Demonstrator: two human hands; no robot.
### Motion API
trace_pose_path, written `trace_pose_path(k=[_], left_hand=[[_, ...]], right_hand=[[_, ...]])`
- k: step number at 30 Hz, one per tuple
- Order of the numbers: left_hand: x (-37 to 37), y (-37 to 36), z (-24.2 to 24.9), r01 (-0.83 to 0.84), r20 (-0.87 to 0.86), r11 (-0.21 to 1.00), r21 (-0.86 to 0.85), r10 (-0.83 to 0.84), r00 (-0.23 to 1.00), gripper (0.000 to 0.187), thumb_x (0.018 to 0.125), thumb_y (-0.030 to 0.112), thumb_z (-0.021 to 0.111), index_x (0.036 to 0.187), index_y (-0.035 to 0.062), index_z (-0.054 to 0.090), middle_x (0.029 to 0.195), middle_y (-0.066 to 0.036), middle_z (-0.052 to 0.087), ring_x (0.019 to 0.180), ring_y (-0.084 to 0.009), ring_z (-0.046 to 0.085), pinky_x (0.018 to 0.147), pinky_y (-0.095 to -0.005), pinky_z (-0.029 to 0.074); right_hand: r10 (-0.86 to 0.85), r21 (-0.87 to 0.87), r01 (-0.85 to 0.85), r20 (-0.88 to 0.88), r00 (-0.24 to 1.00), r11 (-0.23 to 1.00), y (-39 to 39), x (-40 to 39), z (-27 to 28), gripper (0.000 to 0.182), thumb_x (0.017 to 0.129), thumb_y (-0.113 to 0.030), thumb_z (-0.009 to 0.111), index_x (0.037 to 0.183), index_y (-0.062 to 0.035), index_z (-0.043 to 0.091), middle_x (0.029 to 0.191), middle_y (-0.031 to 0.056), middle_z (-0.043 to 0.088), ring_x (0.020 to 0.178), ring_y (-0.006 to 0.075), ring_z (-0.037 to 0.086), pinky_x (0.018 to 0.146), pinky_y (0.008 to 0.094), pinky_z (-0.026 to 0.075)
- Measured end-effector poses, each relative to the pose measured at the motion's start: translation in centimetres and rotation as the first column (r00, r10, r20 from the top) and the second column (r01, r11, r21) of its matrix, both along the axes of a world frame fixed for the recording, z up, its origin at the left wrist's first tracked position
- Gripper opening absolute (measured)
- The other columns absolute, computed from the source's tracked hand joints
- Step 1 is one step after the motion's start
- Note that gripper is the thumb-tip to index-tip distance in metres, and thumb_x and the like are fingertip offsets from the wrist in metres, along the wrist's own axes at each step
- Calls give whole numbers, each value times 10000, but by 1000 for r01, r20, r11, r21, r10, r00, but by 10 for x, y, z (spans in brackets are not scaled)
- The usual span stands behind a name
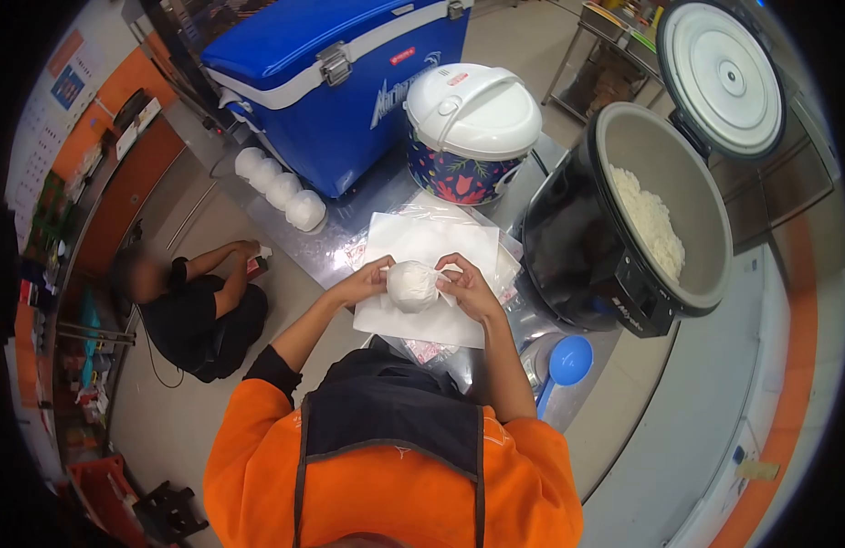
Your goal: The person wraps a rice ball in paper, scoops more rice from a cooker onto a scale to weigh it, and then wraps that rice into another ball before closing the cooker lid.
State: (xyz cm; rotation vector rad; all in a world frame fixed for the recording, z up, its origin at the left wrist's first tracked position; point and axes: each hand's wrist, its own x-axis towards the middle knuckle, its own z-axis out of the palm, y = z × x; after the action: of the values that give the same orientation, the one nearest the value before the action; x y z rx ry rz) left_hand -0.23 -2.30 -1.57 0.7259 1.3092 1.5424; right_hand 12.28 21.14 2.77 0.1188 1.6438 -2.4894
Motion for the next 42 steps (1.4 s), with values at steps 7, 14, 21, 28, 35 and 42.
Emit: trace_pose_path(k=[7,14,21,28,35,42], left_hand=[[75,-20,19,-422,186,903,82,402,896,569,809,-85,630,1335,14,438,1185,-133,621,1064,-147,604,889,-283,492],[109,-53,49,-704,189,703,-101,709,680,513,812,-58,635,1299,-6,483,998,-97,693,922,-141,662,849,-275,514],[121,-85,63,-756,108,651,-70,759,643,571,806,2,695,1328,-15,464,1049,-113,668,963,-164,647,838,-287,523],[118,-119,106,-607,-308,531,-592,547,779,453,854,196,721,1216,7,525,835,-78,677,775,-177,683,704,-256,547],[116,-153,59,-631,407,763,-142,626,665,610,883,361,669,1304,-27,458,1105,-182,644,1002,-218,659,823,-279,556],[97,-172,68,-693,747,702,-162,546,379,663,961,493,475,1349,-41,405,1287,-242,516,1165,-293,571,984,-390,495]], right_hand=[[-126,328,288,-437,891,900,-39,-11,32,270,799,-15,714,1049,-67,626,997,42,626,963,134,570,785,266,464],[-28,250,69,-166,986,966,-86,-10,11,324,994,-79,425,1261,39,564,1185,148,639,1030,224,645,878,306,520],[49,-338,12,171,984,941,-127,-20,16,451,1006,-268,478,1300,75,484,1176,162,627,1023,231,648,882,338,536],[181,-409,-52,283,942,911,-155,-39,11,423,996,-274,500,1244,68,519,1154,156,633,1005,227,655,858,365,561],[309,-383,-186,289,906,905,-183,-55,7,390,995,-246,504,1234,60,538,1146,154,639,1015,220,655,860,352,562],[377,-194,-331,307,874,924,-206,-65,13,372,990,-260,527,1198,43,581,1103,102,649,944,156,655,804,293,559]])
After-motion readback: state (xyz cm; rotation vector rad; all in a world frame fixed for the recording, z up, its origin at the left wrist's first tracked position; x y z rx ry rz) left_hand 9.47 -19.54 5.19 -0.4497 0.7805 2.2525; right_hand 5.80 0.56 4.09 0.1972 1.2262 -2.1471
